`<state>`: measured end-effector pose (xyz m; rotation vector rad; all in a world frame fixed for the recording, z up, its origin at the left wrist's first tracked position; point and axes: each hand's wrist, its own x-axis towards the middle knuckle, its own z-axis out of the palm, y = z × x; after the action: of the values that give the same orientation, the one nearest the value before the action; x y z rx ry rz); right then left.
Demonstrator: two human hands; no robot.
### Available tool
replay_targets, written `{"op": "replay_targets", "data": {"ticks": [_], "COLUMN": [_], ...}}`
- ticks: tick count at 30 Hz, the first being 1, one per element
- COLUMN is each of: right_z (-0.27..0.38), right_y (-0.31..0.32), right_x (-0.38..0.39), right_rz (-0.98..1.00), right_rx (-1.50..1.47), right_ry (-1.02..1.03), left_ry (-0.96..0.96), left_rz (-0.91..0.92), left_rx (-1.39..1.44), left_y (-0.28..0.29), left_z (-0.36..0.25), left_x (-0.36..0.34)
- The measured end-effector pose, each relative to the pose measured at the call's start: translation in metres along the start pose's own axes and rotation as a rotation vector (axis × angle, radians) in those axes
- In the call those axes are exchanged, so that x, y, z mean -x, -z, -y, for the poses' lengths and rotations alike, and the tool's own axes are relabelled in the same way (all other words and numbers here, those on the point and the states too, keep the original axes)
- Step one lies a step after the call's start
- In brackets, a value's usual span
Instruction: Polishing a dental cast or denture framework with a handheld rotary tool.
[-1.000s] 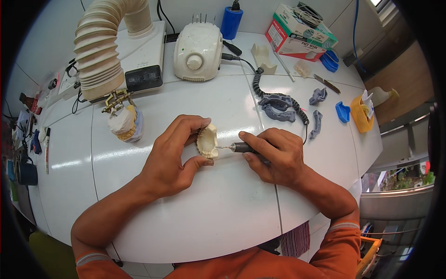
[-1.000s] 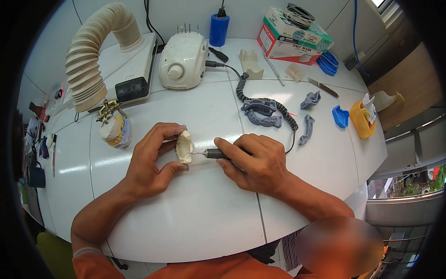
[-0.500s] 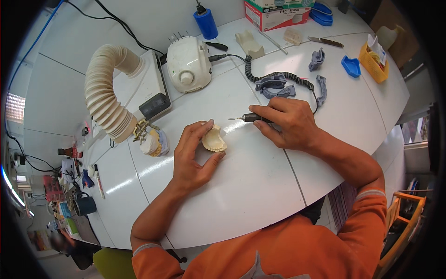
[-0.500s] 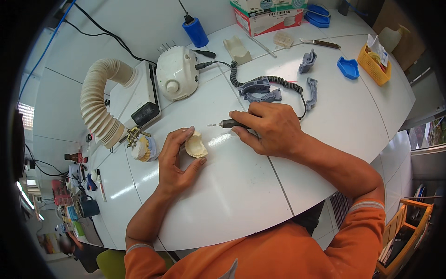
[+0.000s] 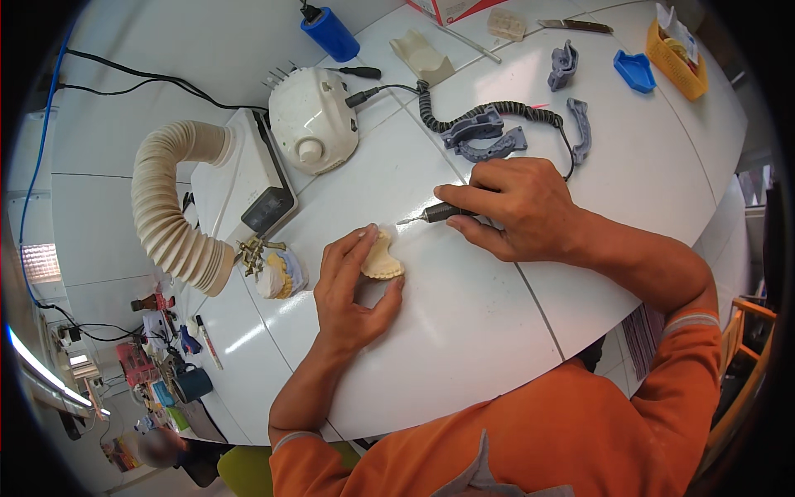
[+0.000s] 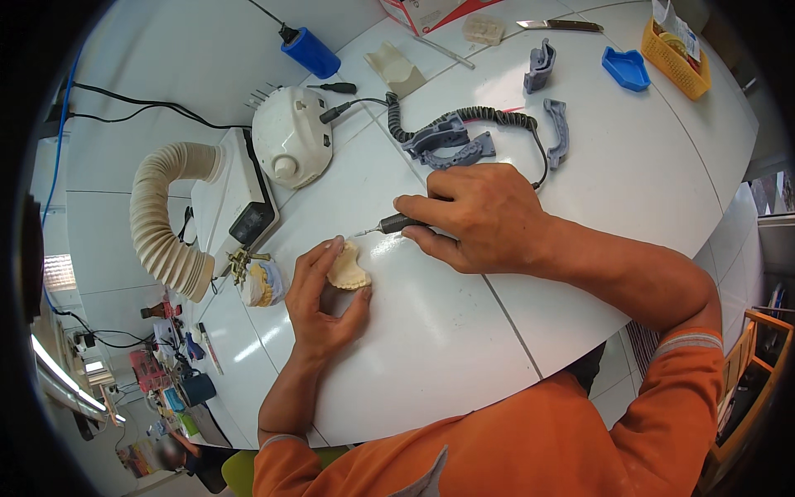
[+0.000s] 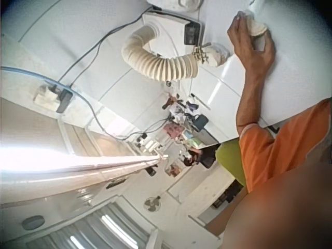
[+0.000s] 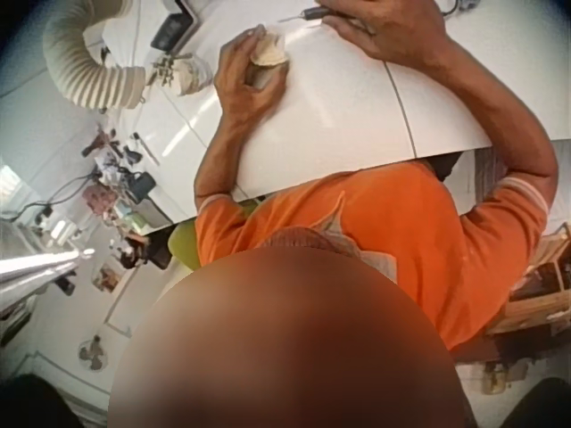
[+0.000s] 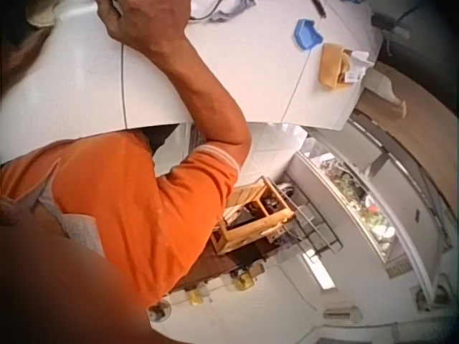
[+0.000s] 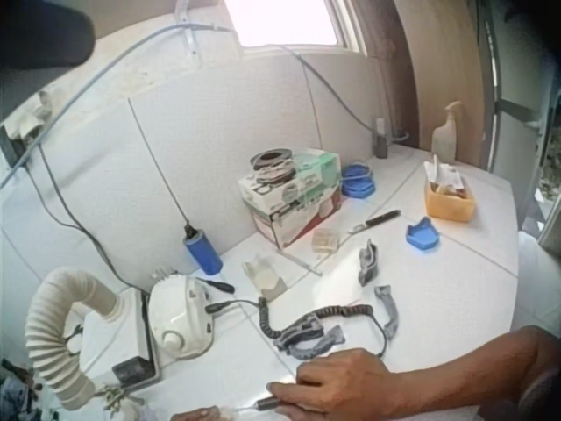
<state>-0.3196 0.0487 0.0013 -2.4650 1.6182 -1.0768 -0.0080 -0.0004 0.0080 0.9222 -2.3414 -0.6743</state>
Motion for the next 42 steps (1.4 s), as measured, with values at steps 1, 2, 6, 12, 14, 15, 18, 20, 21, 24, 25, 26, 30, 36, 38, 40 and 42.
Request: {"op": "replay_targets", "data": {"ticks": [1,2,6,12,14,15,18,20,21,24,25,26,30,36,38,40,42], "right_z": [0.000,0.000,-0.001,0.003,0.003,0.003,0.004,0.005,0.005,0.006,0.007,0.008,0.011,0.011,0.011,0.011,0.012], "right_y": [0.001,0.001,0.003,-0.006,-0.008,-0.008,-0.007,-0.008,-0.008,-0.008,-0.006,-0.005,0.001,-0.002,-0.001,-0.001,-0.001], "right_x": [0.000,-0.001,-0.002,-0.003,-0.002,-0.002,-0.002,-0.004,-0.004,-0.002,-0.002,-0.003,-0.001,-0.005,-0.004,-0.004,-0.003], "right_rz": [-0.001,-0.002,0.004,-0.026,-0.086,-0.079,-0.033,-0.026,-0.020,-0.060,-0.046,-0.032,0.014,0.021,0.035,0.040,0.045], "right_rx": [-0.004,-0.006,-0.003,-0.009,0.024,0.034,0.113,0.112,0.118,0.108,0.070,0.031,0.043,0.042,0.044,0.048,0.053], "right_ry": [0.001,0.002,-0.010,-0.066,-0.026,-0.021,0.075,0.100,0.105,0.058,0.038,0.018,0.062,0.058,0.055,0.067,0.080], "left_ry": [0.002,0.003,-0.031,0.042,0.027,0.019,0.035,0.040,0.043,0.087,0.091,0.086,0.060,0.067,0.064,0.060,0.059], "left_rz": [0.004,0.021,0.019,-0.009,-0.017,-0.014,-0.014,-0.012,-0.006,0.050,0.045,0.055,0.083,0.076,0.074,0.072,0.070], "left_rx": [-0.001,-0.014,0.073,0.297,0.319,0.329,0.372,0.383,0.391,0.404,0.408,0.427,0.432,0.434,0.433,0.429,0.429], "left_y": [0.001,0.002,0.002,0.000,0.000,0.000,-0.001,0.000,0.000,0.002,0.002,0.002,0.002,0.001,0.001,0.001,0.000], "left_z": [-0.001,-0.002,0.004,0.015,0.015,0.015,0.016,0.015,0.015,0.014,0.014,0.015,0.016,0.014,0.014,0.014,0.013], "left_x": [-0.001,-0.003,-0.001,0.007,0.008,0.008,0.008,0.010,0.009,0.009,0.009,0.008,0.008,0.007,0.007,0.007,0.006]}}
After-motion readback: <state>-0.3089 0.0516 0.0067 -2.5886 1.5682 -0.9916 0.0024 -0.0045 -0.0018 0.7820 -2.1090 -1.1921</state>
